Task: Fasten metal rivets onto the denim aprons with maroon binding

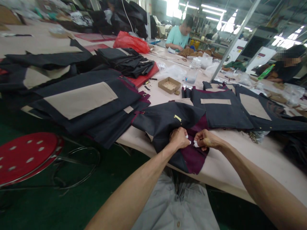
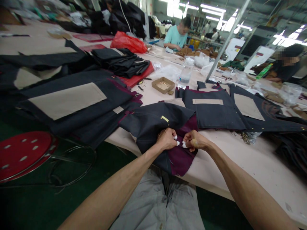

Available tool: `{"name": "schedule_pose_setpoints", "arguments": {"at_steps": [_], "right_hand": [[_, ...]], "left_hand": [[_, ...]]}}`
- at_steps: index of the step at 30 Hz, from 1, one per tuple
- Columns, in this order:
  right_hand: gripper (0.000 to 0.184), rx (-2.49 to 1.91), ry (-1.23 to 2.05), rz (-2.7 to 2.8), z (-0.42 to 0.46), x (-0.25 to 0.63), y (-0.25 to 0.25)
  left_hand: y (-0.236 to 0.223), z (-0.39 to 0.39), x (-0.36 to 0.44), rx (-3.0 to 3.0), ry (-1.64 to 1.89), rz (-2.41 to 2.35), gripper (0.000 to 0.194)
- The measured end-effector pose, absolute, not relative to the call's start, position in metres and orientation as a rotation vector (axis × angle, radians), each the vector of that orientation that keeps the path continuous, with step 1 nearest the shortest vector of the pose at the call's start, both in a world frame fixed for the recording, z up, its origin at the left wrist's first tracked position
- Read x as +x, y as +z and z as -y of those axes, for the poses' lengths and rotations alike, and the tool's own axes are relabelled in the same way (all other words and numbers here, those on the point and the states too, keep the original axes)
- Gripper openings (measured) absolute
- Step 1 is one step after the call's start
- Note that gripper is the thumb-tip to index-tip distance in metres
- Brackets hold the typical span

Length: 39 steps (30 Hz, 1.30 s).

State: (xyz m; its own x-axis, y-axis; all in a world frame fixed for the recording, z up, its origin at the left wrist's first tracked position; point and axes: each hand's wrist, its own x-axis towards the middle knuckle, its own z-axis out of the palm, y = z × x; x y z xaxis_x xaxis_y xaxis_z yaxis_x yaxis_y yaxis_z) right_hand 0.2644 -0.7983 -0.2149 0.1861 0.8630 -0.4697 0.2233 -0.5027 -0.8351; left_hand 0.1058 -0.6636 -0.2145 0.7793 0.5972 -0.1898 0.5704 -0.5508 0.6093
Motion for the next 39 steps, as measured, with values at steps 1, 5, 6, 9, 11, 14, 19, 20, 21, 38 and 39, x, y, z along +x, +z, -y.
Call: {"name": "schedule_pose_setpoints", "arguments": {"at_steps": [1, 5, 6, 9, 11, 14, 19, 20, 21, 38, 39], "right_hand": [[0.021, -1.84, 1.357, 1.013, 0.798, 0.265, -0.215], [0.023, -1.909, 1.372, 0.965, 0.794, 0.264, -0.216], [0.024, -1.943, 1.366, 0.959, 0.792, 0.264, -0.216], [0.023, -2.084, 1.356, 0.965, 0.783, 0.264, -0.214], [0.022, -2.194, 1.382, 0.979, 0.775, 0.265, -0.211], [0.024, -2.332, 1.429, 1.01, 0.763, 0.266, -0.208], [0.025, -2.484, 1.352, 1.046, 0.751, 0.261, -0.2], [0.024, -2.483, 1.348, 1.051, 0.749, 0.26, -0.198], [0.023, -2.468, 1.356, 1.056, 0.748, 0.259, -0.196], [0.038, -1.719, -0.041, 1.612, 0.888, 0.151, -0.217], [0.035, -1.684, -0.023, 1.634, 0.888, 0.149, -0.219]], "left_hand": [[-0.215, 0.663, 0.106, 2.289, 0.053, -0.864, 0.026], [-0.217, 0.663, 0.106, 2.291, 0.065, -0.85, 0.026], [-0.217, 0.662, 0.106, 2.293, 0.068, -0.843, 0.026], [-0.217, 0.663, 0.106, 2.29, 0.068, -0.834, 0.025], [-0.218, 0.663, 0.108, 2.285, 0.06, -0.839, 0.025], [-0.222, 0.664, 0.11, 2.28, 0.038, -0.852, 0.028], [-0.22, 0.663, 0.112, 2.305, 0.045, -0.85, 0.026], [-0.218, 0.662, 0.112, 2.311, 0.056, -0.855, 0.025], [-0.215, 0.661, 0.112, 2.315, 0.067, -0.864, 0.024], [-0.204, 0.658, 0.119, 2.405, 0.066, -0.943, 0.023], [-0.203, 0.658, 0.12, 2.408, 0.056, -0.951, 0.023]]}}
